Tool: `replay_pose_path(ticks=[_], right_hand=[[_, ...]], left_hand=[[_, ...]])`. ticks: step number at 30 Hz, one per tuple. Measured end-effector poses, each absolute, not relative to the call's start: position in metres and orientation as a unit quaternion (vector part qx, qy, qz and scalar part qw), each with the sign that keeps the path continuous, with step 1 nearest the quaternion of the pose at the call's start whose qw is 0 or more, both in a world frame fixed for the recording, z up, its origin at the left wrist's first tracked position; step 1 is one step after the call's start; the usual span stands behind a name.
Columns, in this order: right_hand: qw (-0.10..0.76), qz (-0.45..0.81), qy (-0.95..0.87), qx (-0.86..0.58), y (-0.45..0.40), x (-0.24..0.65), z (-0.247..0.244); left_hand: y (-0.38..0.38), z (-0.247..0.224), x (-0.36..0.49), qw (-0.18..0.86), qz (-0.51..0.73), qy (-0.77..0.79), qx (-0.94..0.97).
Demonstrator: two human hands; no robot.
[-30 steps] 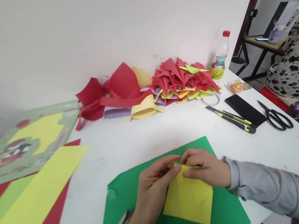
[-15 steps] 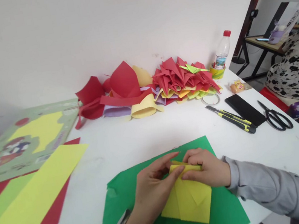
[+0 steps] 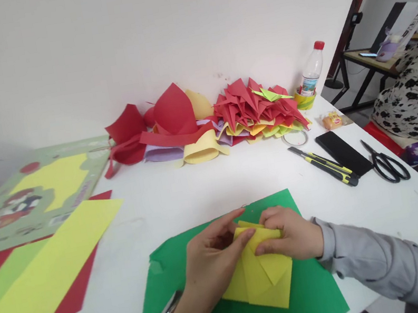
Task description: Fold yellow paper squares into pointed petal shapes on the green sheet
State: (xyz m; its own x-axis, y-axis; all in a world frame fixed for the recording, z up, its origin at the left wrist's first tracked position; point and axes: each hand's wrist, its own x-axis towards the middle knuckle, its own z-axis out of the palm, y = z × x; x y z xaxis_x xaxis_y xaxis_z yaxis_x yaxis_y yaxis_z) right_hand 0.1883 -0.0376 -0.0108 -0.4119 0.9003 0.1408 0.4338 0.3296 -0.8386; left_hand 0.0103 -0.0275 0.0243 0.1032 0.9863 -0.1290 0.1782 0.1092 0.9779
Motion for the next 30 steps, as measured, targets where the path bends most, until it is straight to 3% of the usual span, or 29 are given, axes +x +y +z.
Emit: replay_pose_path(ticks=[8, 30], right_hand=[[0.331, 0.363, -0.752, -0.438, -0.04, 0.188, -0.014], [0.339, 0.529, -0.631, -0.455, -0.039, 0.191, 0.0]], left_hand=[[-0.024, 0.016, 0.009, 0.579, 0.375, 0.494, 0.529], [-0.021, 0.032, 0.0, 0.543, 0.426, 0.524, 0.5]])
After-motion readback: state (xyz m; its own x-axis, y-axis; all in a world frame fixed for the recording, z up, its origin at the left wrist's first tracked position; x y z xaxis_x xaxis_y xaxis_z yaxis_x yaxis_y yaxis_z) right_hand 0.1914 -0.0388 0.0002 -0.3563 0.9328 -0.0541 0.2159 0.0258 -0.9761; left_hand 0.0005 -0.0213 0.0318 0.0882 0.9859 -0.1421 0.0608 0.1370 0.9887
